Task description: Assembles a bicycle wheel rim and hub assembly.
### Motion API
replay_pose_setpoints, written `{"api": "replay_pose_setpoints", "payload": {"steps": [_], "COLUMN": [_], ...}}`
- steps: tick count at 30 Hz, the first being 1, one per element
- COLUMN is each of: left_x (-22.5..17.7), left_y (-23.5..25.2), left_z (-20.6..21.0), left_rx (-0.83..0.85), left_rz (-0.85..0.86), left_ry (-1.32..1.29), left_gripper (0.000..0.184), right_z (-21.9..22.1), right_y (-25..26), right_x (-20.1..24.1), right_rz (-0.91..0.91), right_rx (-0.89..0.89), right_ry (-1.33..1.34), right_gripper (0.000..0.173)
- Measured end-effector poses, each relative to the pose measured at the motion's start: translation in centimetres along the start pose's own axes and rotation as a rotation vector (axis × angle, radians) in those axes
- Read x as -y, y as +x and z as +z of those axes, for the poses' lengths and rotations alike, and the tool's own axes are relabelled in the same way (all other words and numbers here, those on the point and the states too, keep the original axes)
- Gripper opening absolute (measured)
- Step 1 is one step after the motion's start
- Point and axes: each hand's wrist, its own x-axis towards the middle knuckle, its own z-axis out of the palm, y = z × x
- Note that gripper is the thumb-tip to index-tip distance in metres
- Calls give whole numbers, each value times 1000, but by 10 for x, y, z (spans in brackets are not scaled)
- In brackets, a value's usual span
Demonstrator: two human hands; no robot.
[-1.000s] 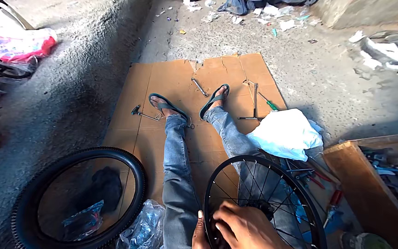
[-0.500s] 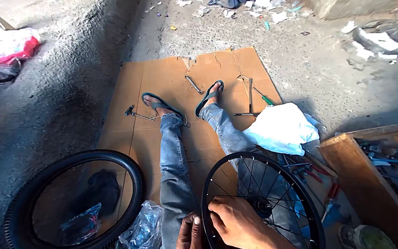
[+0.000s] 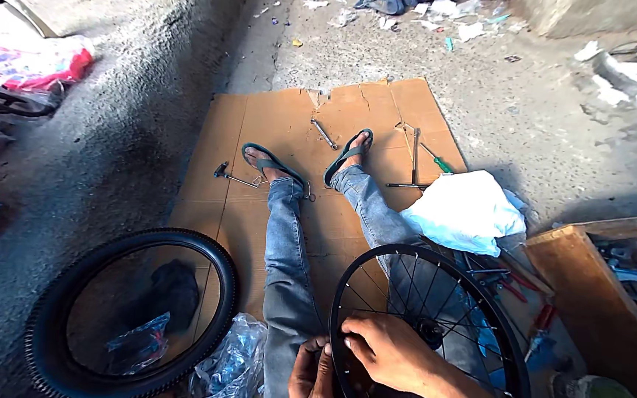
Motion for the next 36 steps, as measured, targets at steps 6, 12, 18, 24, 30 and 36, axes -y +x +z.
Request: {"api": "replay_pose_setpoints", "payload": {"steps": [6,12,18,24,30,36], "left_x": [9,8,7,14,9,3], "left_y": [12,11,21,22,13,9], "left_z": [-3,0,-11,-5,3,14], "left_rx": [-28,-1,79,72,62,81], "left_rz": [18,69,171,292,20,-552], "left_ry": [2,56,186,205,-36,-447], "left_gripper": [11,14,8,8,20,55], "right_z": [6,13,13,7,7,26], "right_y": [-3,2,0,-8,-22,-19], "right_x": [3,-1,1,0,-12,-12], "right_rz": [-27,-44,-63,-27,-53,59], "right_rx": [-66,-160,-180,-235,-259,-546], "right_ry": [-53,-21,-57,242,819,397], "right_gripper": [29,28,28,27,29,23]}}
